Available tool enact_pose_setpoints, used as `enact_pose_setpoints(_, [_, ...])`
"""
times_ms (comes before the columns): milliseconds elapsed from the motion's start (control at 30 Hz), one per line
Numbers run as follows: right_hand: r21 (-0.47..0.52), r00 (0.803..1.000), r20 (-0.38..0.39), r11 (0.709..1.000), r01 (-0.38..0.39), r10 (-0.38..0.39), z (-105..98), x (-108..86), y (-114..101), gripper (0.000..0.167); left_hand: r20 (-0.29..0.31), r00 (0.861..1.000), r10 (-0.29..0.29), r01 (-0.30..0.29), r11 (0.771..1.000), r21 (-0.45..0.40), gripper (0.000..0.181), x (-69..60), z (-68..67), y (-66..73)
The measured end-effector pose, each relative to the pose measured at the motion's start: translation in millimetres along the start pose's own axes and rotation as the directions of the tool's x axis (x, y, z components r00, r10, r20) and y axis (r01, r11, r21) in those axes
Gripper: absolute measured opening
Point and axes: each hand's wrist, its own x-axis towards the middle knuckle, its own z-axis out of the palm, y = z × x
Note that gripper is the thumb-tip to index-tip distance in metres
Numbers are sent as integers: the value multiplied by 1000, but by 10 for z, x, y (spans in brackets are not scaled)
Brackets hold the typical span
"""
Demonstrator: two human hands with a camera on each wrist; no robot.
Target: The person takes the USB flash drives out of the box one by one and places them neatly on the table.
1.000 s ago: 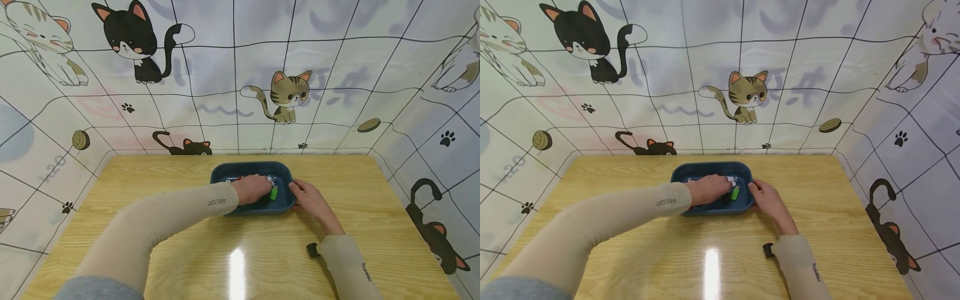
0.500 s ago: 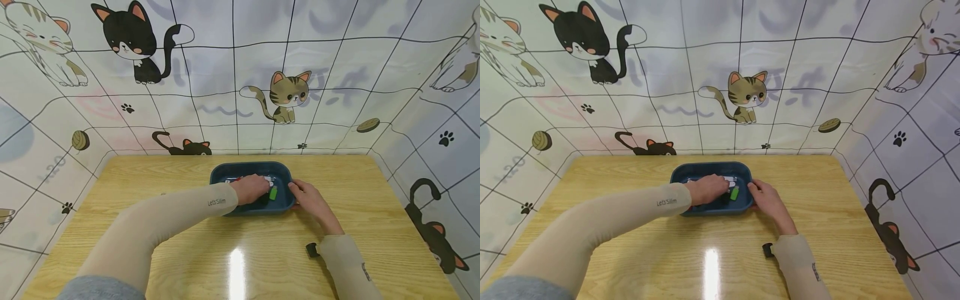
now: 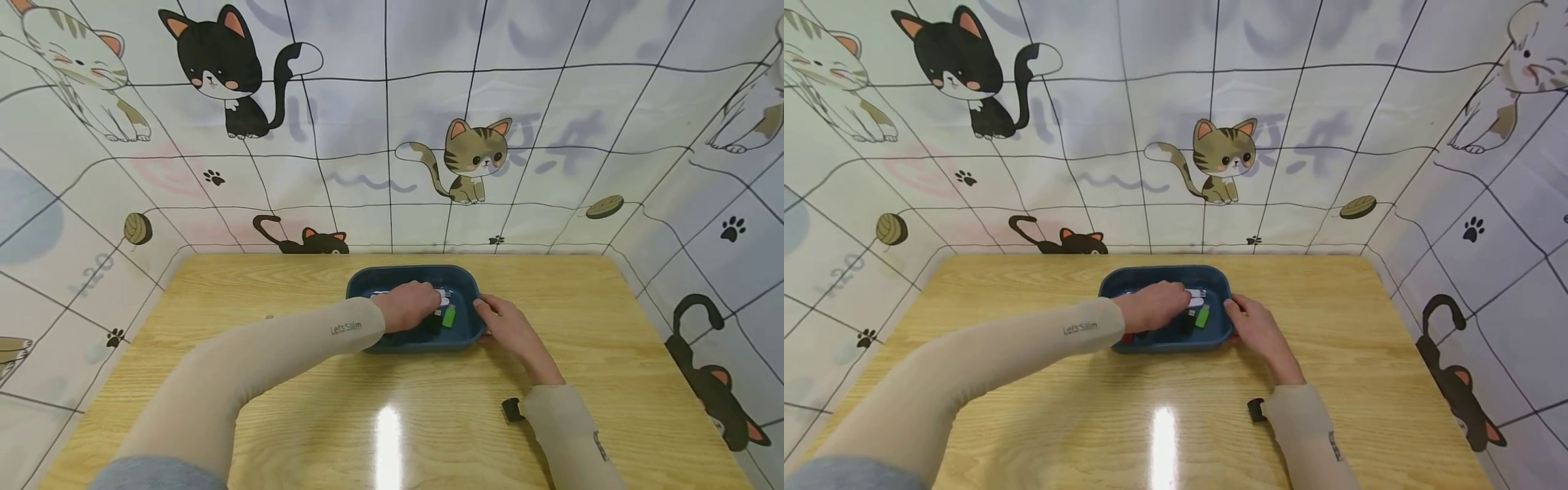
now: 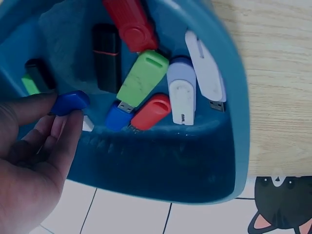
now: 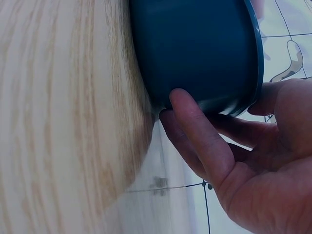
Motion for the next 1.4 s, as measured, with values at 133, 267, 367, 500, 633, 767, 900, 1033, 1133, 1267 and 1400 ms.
enact_pose_setpoints(133, [0,1000,3,1000,-7,7,7,-8,-16,57,-21,1000,-20,20,1000,9,22,-91,-63,7])
enact_pose_setpoints(267, [16,1000,4,1000,-10,10,7,-17,-32,57,-42,998,-45,45,999,-5,20,-187,-121,-4])
enact_pose_setpoints(367, [16,1000,4,1000,-11,11,4,-16,-31,57,-58,997,-59,56,997,-43,19,-256,-159,-18])
enact_pose_setpoints(500, [2,1000,-1,1000,-11,11,6,-9,-23,57,-98,992,-75,65,993,-94,18,-351,-200,-41])
enact_pose_setpoints(633, [11,1000,5,1000,-11,11,9,-13,-23,57,-132,986,-101,84,988,-131,19,-435,-222,-70])
enact_pose_setpoints(767, [38,1000,15,999,-19,19,9,-20,-23,57,-156,979,-133,106,980,-168,21,-512,-235,-98])
enact_pose_setpoints(900, [44,1000,20,999,-16,15,12,-20,-26,58,-189,970,-156,117,973,-201,22,-584,-242,-125])
enact_pose_setpoints(1033, [33,1000,19,999,0,-1,-6,-26,-15,58,-212,961,-180,126,961,-245,22,-626,-247,-132])
enact_pose_setpoints(1133, [31,1000,17,1000,3,-4,-11,-26,-7,58,-218,954,-206,140,949,-282,22,-664,-244,-140])
enact_pose_setpoints(1267, [31,1000,16,1000,1,-2,-9,-18,5,58,-233,945,-228,148,937,-317,19,-715,-230,-167])
enact_pose_setpoints(1400, [28,1000,19,1000,9,-10,-5,-12,12,59,-254,937,-239,142,926,-349,17,-767,-215,-205])
